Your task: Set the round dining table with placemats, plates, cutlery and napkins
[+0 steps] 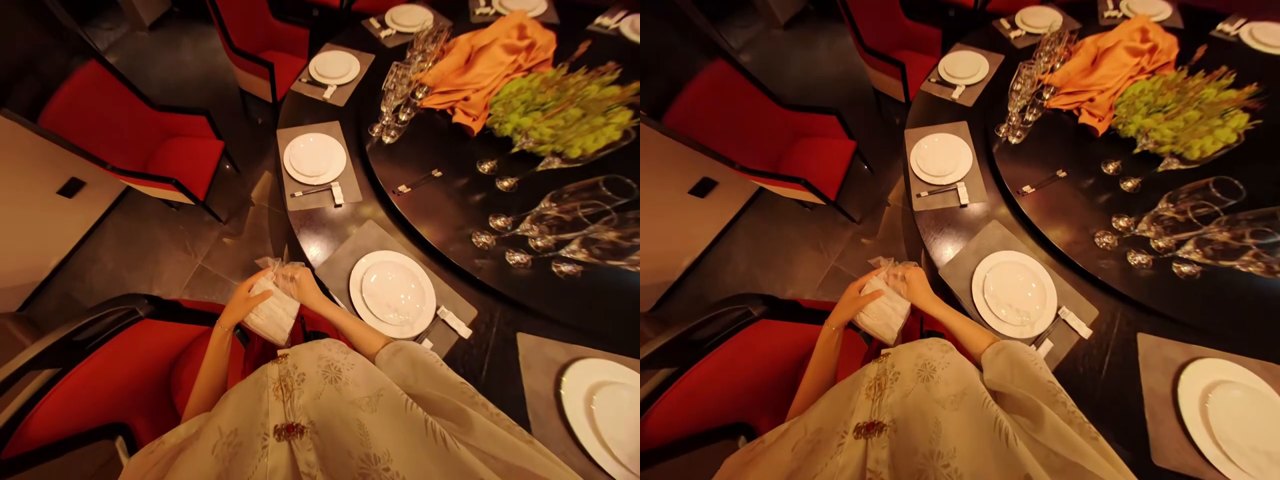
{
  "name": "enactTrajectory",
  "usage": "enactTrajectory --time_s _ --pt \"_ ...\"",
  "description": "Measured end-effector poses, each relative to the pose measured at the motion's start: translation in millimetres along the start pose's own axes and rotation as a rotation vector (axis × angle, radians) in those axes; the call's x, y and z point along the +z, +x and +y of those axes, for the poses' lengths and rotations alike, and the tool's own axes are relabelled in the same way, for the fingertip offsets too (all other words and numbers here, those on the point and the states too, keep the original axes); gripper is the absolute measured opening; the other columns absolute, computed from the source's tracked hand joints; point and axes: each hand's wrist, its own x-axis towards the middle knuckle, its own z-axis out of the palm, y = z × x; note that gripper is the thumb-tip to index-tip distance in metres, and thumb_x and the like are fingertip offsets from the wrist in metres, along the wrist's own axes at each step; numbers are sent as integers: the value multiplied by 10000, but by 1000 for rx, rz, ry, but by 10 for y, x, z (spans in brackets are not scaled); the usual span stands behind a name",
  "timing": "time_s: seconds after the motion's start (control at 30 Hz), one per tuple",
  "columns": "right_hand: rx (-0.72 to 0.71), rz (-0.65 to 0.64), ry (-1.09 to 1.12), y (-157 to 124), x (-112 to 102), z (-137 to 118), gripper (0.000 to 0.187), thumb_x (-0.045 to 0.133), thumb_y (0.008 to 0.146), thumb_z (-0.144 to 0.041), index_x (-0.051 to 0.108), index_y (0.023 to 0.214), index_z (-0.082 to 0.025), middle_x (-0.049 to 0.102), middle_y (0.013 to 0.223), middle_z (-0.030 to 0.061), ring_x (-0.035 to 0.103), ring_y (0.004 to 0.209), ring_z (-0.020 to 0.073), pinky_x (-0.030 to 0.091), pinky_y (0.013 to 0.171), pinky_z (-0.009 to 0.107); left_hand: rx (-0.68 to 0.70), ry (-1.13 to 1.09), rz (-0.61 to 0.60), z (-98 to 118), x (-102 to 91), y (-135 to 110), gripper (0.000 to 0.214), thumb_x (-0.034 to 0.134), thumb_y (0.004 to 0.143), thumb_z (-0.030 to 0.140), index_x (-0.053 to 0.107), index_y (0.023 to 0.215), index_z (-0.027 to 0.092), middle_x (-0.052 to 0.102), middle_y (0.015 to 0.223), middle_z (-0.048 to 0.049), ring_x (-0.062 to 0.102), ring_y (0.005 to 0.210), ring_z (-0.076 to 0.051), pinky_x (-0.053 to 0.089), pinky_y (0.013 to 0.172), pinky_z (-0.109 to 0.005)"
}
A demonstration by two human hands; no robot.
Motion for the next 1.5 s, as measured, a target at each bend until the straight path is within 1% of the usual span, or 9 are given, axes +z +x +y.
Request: enactTrajectory --time_s 0.23,0.4,0.57,0.73,0.83,1.0,1.2,1.4,1.5 --pt "65 -51 196 704 141 -1 336 627 708 -454 713 820 -149 681 782 46 604 693 162 429 613 227 43 26 29 96 -476 334 535 662 702 341 544 1214 240 551 1163 -47 514 1078 -209 355 949 -296" --pt "256 45 268 1072 -98 -84 267 699 614 -377 663 659 -117 620 599 14 525 526 98 392 520 198 -19 -188 114 16 -719 648 525 693 655 342 595 1147 186 562 1216 -83 505 1105 -244 380 929 -313" --pt "479 122 405 1445 -520 -16 196 679 603 -303 622 680 -132 601 555 -8 418 378 45 246 370 166 -44 -269 270 -89 -1229 1110 498 709 621 321 625 1090 181 625 1094 -63 583 935 -205 449 793 -266" --pt "527 482 421 1867 -1093 510 219 650 649 -312 636 766 -127 658 725 36 457 423 30 241 358 145 -72 -345 495 -107 -1918 1707 529 713 593 317 613 1099 198 648 1010 -44 606 831 -174 477 685 -229" --pt "642 599 332 2105 -1312 1019 142 596 701 -244 626 725 -107 659 726 54 515 471 44 295 382 135 -111 -341 507 -25 -2335 2106 527 718 591 299 612 1098 204 640 1033 -44 603 859 -170 480 696 -219" --pt "870 688 308 2414 -1410 1761 98 527 753 -148 582 688 -101 658 708 68 557 503 50 349 413 121 -145 -231 435 233 -2845 2841 527 720 596 318 606 1103 225 638 1042 -34 608 844 -164 482 668 -209" --pt "1027 693 214 2583 -1486 2090 111 532 760 -168 563 664 -121 657 670 49 561 499 57 407 446 127 -134 -143 271 499 -2915 3648 525 714 596 333 609 1096 212 639 1033 -45 604 855 -179 478 659 -213" --pt "1102 724 146 2558 -1537 2025 122 557 743 -188 554 640 -124 633 618 44 559 506 75 453 525 165 -148 -200 101 692 -2656 4129 516 716 589 316 617 1085 208 632 1031 -47 596 836 -169 461 647 -205" --pt "1211 711 -102 2580 -1600 1857 104 599 699 -226 579 649 -137 633 624 51 595 587 119 458 581 201 -128 -210 11 779 -2565 4329 500 708 607 302 613 1088 204 632 1028 -46 588 833 -165 455 654 -207"
